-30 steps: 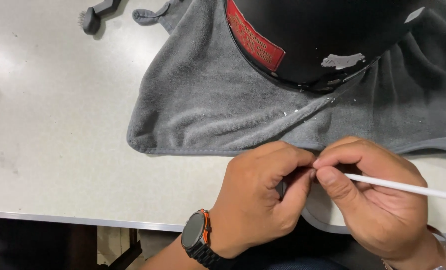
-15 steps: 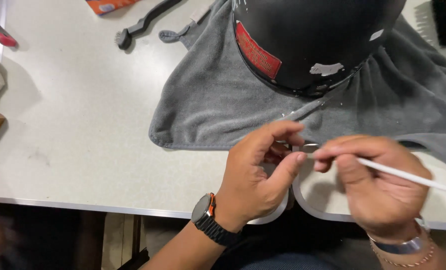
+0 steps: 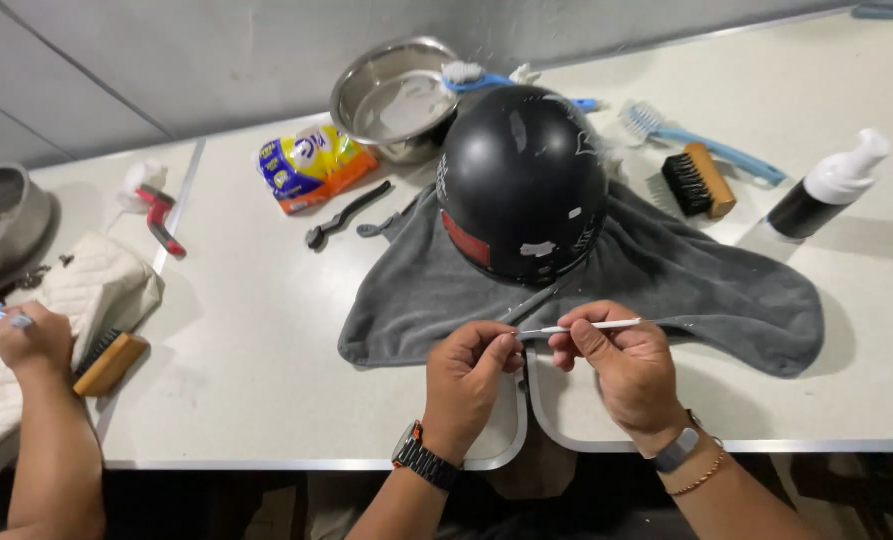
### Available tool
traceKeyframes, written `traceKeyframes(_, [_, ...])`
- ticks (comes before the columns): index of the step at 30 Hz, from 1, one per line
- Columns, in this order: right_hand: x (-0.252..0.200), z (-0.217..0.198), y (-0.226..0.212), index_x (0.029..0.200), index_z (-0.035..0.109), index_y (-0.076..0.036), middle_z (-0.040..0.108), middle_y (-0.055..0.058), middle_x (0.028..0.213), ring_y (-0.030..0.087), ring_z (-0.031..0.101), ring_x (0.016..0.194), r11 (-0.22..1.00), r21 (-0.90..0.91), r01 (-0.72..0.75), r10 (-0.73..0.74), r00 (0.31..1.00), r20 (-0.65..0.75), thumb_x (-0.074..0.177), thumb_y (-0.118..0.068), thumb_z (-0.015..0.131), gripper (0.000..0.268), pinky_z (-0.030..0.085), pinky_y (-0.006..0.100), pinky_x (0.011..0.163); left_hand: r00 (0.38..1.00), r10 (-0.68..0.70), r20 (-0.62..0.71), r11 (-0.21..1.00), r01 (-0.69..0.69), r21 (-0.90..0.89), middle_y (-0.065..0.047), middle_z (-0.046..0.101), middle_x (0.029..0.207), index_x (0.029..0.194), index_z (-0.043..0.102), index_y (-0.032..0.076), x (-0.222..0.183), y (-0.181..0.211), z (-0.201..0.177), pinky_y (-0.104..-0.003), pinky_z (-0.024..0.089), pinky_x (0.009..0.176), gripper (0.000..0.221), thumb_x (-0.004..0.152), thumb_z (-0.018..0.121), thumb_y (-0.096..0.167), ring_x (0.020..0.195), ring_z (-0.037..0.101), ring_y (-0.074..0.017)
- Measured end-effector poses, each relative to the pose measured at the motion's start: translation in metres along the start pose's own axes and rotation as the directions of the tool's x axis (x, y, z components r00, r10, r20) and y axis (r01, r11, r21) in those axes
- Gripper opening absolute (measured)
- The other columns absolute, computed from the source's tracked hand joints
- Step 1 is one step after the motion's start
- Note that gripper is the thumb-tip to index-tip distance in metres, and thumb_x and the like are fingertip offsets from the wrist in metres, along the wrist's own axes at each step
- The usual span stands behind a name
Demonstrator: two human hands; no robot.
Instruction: Scraping a sticker off a motorcycle helmet using a pick tool and then wiping it clean.
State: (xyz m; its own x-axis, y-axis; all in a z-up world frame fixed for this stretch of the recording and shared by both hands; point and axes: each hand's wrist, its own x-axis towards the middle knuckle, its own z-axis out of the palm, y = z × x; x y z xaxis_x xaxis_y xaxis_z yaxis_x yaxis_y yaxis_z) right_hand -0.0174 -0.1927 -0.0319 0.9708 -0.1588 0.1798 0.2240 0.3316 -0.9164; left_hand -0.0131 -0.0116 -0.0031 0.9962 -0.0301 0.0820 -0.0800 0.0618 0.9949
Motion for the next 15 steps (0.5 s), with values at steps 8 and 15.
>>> traceKeyframes(8, [0.022,-0.001,-0.016,0.099,0.067,0.002,0.075,0.02,0.087,0.03,0.075,0.076,0.999,0.0,0.052,-0.051,0.978,-0.202,0.1,-0.017,0.063,0.019,0.064,0.039,0.073,1.0,-0.024,0.014,0.975,0.02,0.223,-0.007,0.079,0.082,0.099,0.077,0.005,-0.003,0.003,0.008,-0.025,0.064,0.066,0.015,0.089,0.065,0.002,0.068,0.075,-0.0133])
traceKeyframes(15, [0.072,-0.003,-0.047,0.1,0.064,-0.002,0.073,0.016,0.089,0.025,0.074,0.081,0.952,-0.197,0.233,-0.237,0.972,0.003,0.102,-0.014,0.06,0.013,0.066,0.033,0.075,0.974,0.225,0.017,0.891,-0.213,0.401,0.001,0.074,0.082,0.099,0.079,0.01,-0.003,0.011,0.01,-0.023,0.054,0.059,0.016,0.087,0.068,0.007,0.064,0.063,-0.008])
